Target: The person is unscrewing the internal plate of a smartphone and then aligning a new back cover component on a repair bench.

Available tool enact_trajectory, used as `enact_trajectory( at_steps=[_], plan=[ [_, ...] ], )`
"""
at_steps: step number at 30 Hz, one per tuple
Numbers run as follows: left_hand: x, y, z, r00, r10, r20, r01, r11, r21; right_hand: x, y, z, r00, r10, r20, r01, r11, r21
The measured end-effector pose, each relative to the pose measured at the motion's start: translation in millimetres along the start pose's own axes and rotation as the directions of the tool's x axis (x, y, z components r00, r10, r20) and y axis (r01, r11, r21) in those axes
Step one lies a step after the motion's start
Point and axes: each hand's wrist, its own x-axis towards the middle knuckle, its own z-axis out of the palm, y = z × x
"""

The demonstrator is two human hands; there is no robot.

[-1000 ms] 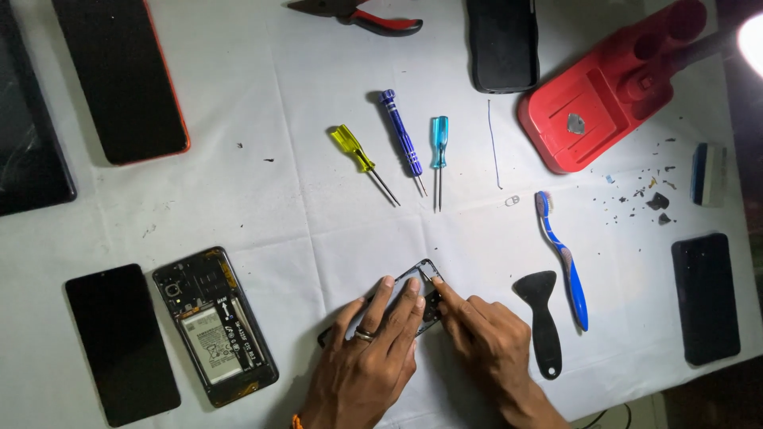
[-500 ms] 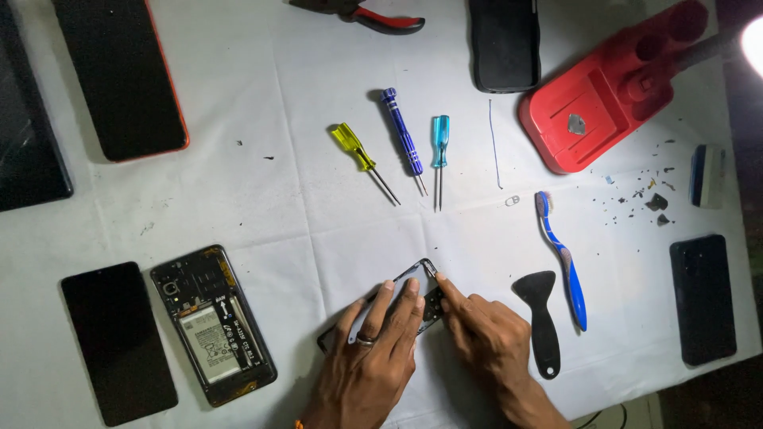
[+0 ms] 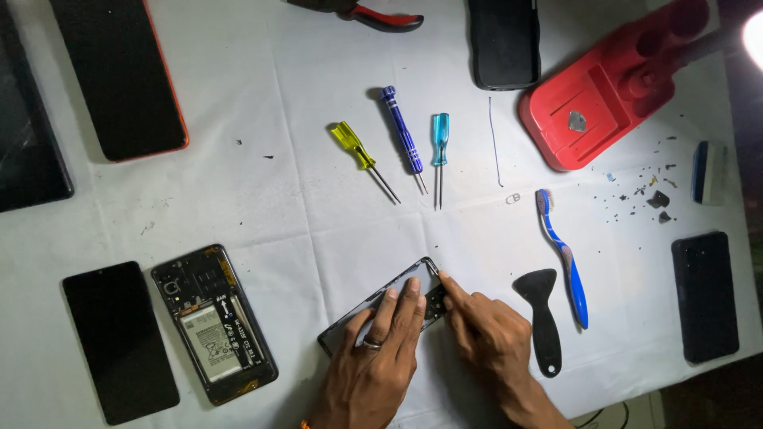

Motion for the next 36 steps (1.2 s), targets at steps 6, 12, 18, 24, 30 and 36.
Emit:
enact_trajectory(
  at_steps=[6, 12, 18, 24, 30, 36],
  plan=[
    [0.4, 0.6, -1.1, 1.000, -0.004, 0.023, 0.004, 1.000, 0.014, -1.7, 4.4, 0.4, 0.999, -0.019, 0.034, 0.020, 0.999, -0.040],
    [0.8, 1.1, -2.2, 0.999, 0.005, 0.039, -0.005, 1.000, 0.009, -1.1, -0.1, -0.8, 0.999, -0.005, 0.038, 0.006, 1.000, -0.018],
    [0.9, 0.9, -1.5, 1.000, -0.007, 0.018, 0.007, 1.000, 0.004, -2.8, 2.6, 0.6, 1.000, -0.002, 0.015, 0.003, 1.000, -0.005],
    [1.6, 1.6, -1.7, 1.000, -0.003, 0.022, 0.003, 1.000, -0.005, -1.7, 3.3, 0.3, 0.999, -0.037, 0.034, 0.039, 0.998, -0.048],
    [2.7, 2.1, -1.9, 1.000, 0.004, 0.012, -0.004, 0.999, 0.034, 1.6, -1.0, -2.8, 1.000, 0.002, 0.015, -0.002, 0.999, 0.035],
    [0.9, 2.7, 0.8, 1.000, -0.021, -0.019, 0.021, 0.999, 0.025, -0.5, -0.6, -0.7, 1.000, -0.008, 0.011, 0.008, 1.000, -0.022]
  ],
)
